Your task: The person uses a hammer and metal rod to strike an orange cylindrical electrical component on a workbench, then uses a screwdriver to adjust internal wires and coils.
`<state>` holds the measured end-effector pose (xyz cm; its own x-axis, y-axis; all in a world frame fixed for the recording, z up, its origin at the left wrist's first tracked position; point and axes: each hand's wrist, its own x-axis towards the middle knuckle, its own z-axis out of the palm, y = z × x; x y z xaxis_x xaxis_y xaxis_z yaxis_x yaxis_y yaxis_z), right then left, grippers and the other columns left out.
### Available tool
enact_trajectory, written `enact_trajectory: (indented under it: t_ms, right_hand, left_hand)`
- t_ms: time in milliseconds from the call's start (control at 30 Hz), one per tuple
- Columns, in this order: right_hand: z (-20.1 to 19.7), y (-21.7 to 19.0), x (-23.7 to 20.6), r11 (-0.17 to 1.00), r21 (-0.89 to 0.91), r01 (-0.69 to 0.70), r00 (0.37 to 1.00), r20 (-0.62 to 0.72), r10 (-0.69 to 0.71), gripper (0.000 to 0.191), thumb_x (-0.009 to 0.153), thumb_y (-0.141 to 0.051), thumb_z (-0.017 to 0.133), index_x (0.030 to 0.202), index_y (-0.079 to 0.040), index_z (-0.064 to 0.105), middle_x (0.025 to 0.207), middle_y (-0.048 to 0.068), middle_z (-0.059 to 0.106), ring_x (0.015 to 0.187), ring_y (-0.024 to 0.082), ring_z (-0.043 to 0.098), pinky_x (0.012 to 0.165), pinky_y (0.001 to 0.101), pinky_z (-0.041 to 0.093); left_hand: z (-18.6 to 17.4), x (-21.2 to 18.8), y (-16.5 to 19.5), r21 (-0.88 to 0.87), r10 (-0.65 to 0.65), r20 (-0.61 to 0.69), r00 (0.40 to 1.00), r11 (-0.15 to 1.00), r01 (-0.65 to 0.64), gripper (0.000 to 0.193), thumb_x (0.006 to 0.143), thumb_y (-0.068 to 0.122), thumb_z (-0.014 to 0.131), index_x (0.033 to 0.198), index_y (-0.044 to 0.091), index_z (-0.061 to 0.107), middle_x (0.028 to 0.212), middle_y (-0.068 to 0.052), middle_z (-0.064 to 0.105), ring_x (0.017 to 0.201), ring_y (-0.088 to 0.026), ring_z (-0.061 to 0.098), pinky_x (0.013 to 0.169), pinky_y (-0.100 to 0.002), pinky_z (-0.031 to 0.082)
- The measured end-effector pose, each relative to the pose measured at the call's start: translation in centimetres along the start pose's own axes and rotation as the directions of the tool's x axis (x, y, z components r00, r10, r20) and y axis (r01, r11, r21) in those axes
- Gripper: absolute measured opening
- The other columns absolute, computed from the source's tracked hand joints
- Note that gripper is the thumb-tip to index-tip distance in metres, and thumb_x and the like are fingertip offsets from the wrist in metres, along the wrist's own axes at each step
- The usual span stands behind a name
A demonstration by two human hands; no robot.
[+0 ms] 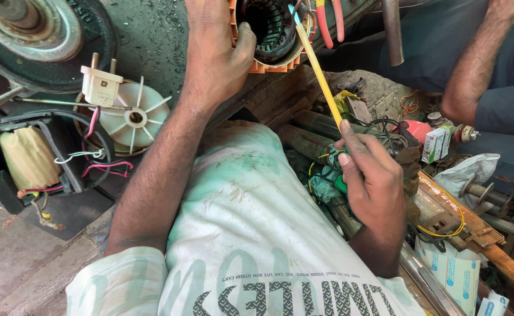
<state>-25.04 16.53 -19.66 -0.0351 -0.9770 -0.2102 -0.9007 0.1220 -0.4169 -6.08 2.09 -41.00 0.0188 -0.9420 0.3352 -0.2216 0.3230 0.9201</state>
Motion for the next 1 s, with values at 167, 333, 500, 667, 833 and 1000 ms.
enact_trajectory:
  t_ms: [167,333,500,667,833,1000]
  right_hand:
    - [-0.7,0.6,0.4,0.988,-0.027,0.151,0.988,0.002,-0.151,0.044,0.1,0.003,0.062,0.143,-0.001,0.061,0.112,0.013,0.07,0.084,0.017,0.066,0.073,0.0289,0.054]
    - [-1.4,0.4,1.3,0.972,-0.096,0.213,0.977,0.035,-0.211,0.043,0.1,0.004,0.063,0.142,0.0,0.062,0.112,0.016,0.07,0.089,0.022,0.07,0.077,0.0323,0.056]
    - [-2.1,0.4,2.1,0.961,-0.115,0.251,0.967,0.074,-0.244,0.042,0.099,0.005,0.063,0.14,0.0,0.063,0.111,0.017,0.07,0.091,0.024,0.072,0.077,0.0338,0.057]
    - [-3.5,0.6,2.7,0.954,-0.072,0.29,0.951,0.136,-0.279,0.043,0.096,0.005,0.063,0.14,0.001,0.063,0.11,0.016,0.07,0.09,0.024,0.071,0.078,0.0327,0.056]
    - [-3.5,0.5,2.6,0.96,-0.052,0.276,0.957,0.109,-0.269,0.043,0.098,0.005,0.063,0.14,0.002,0.062,0.11,0.016,0.07,0.091,0.023,0.071,0.079,0.0315,0.056]
    - [-3.1,0.2,2.9,0.962,-0.086,0.258,0.965,0.074,-0.252,0.043,0.098,0.006,0.063,0.141,0.003,0.062,0.11,0.017,0.07,0.091,0.023,0.071,0.081,0.032,0.055]
  left_hand:
    - [-0.2,0.0,0.0,0.004,-0.017,-0.003,1.0,1.0,0.017,0.04,0.1,0.0,0.067,0.135,0.005,0.049,0.127,-0.017,0.047,0.125,-0.033,0.05,0.112,-0.048,0.046]
    - [-0.3,0.0,0.0,0.009,-0.033,0.012,0.999,0.999,0.033,0.037,0.101,0.001,0.065,0.135,0.005,0.05,0.129,-0.017,0.047,0.127,-0.033,0.051,0.11,-0.047,0.047]
    - [-0.2,-0.1,0.0,0.001,-0.012,0.007,1.0,1.0,0.012,0.034,0.103,0.002,0.065,0.134,0.005,0.05,0.127,-0.016,0.047,0.128,-0.031,0.052,0.11,-0.047,0.048]
    - [0.0,0.0,-0.1,0.006,-0.001,0.005,1.0,1.0,0.001,0.031,0.104,0.002,0.064,0.132,0.005,0.052,0.128,-0.016,0.049,0.127,-0.031,0.052,0.108,-0.047,0.048]
    - [0.2,0.1,-0.2,0.003,-0.003,-0.023,1.0,1.0,0.003,0.033,0.103,0.003,0.064,0.133,0.005,0.052,0.129,-0.016,0.048,0.126,-0.032,0.053,0.107,-0.047,0.049]
    - [0.3,0.1,-0.3,0.002,-0.008,-0.002,1.0,1.0,0.008,0.034,0.103,0.004,0.064,0.135,0.005,0.052,0.129,-0.015,0.049,0.126,-0.031,0.053,0.107,-0.047,0.05]
